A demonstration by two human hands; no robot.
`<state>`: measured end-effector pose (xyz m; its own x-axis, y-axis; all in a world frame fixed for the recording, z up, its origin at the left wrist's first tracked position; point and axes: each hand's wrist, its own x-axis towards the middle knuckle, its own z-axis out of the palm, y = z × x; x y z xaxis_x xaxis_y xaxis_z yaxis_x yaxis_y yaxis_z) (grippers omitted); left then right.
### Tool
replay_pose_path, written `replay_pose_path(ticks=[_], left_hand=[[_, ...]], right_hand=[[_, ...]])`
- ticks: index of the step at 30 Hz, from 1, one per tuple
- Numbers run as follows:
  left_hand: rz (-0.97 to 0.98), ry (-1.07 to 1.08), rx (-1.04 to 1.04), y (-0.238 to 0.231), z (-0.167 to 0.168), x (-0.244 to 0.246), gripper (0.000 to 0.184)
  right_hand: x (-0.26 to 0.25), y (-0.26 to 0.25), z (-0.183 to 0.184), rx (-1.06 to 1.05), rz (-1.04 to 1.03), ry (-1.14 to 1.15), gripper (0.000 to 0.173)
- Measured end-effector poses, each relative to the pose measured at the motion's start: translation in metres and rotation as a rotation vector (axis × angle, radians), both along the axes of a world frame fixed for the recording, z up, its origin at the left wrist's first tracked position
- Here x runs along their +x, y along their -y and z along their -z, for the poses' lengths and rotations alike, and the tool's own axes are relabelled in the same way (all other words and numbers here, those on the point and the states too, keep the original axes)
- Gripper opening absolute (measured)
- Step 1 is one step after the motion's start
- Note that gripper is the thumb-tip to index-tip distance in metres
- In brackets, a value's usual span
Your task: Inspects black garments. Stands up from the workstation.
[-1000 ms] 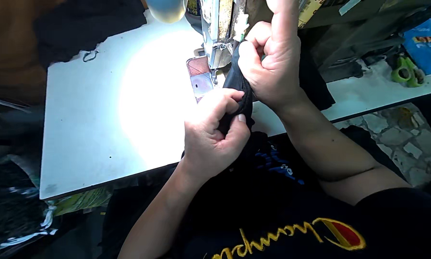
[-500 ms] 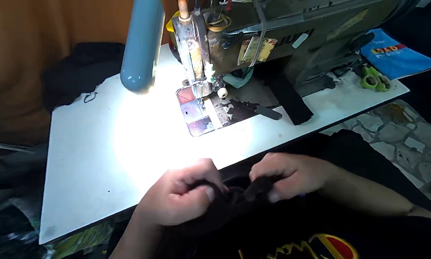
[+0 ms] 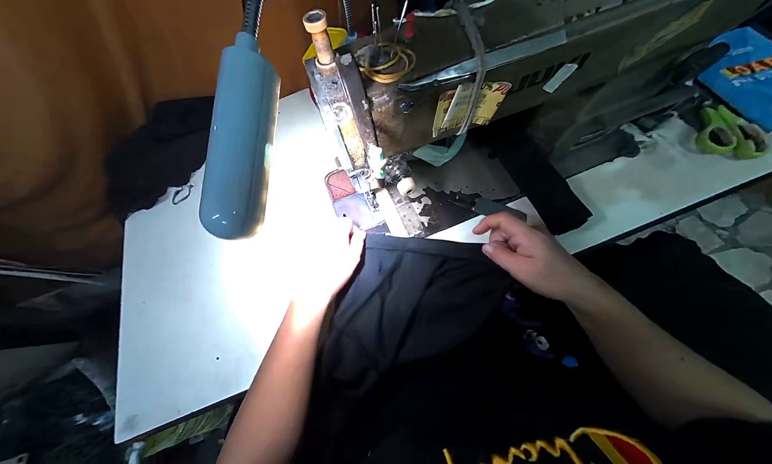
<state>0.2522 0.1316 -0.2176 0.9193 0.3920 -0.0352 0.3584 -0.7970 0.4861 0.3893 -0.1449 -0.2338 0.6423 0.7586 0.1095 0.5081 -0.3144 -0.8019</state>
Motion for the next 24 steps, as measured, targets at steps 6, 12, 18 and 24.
replay_pose_path(ticks=[6,12,18,24], left_hand=[[-0.111,0.009,0.150,-0.020,0.037,0.064,0.034],[-0.126,0.129,0.170,-0.006,0.034,0.042,0.033],[-0.164,-0.245,-0.327,0.057,-0.009,-0.145,0.041],[-0.456,-0.398,-0.450,0.110,0.104,-0.188,0.079]], right_hand=[[-0.001,-0.037,0.009,-0.304,0.159,0.200,0.023],[-0.005,-0.033,0.020,-0.248,0.168,0.290,0.025],[-0.022,0.002,0.018,-0.165,-0.008,0.237,0.026],[-0.020,-0.004,0.024,-0.202,-0.153,0.226,0.031]])
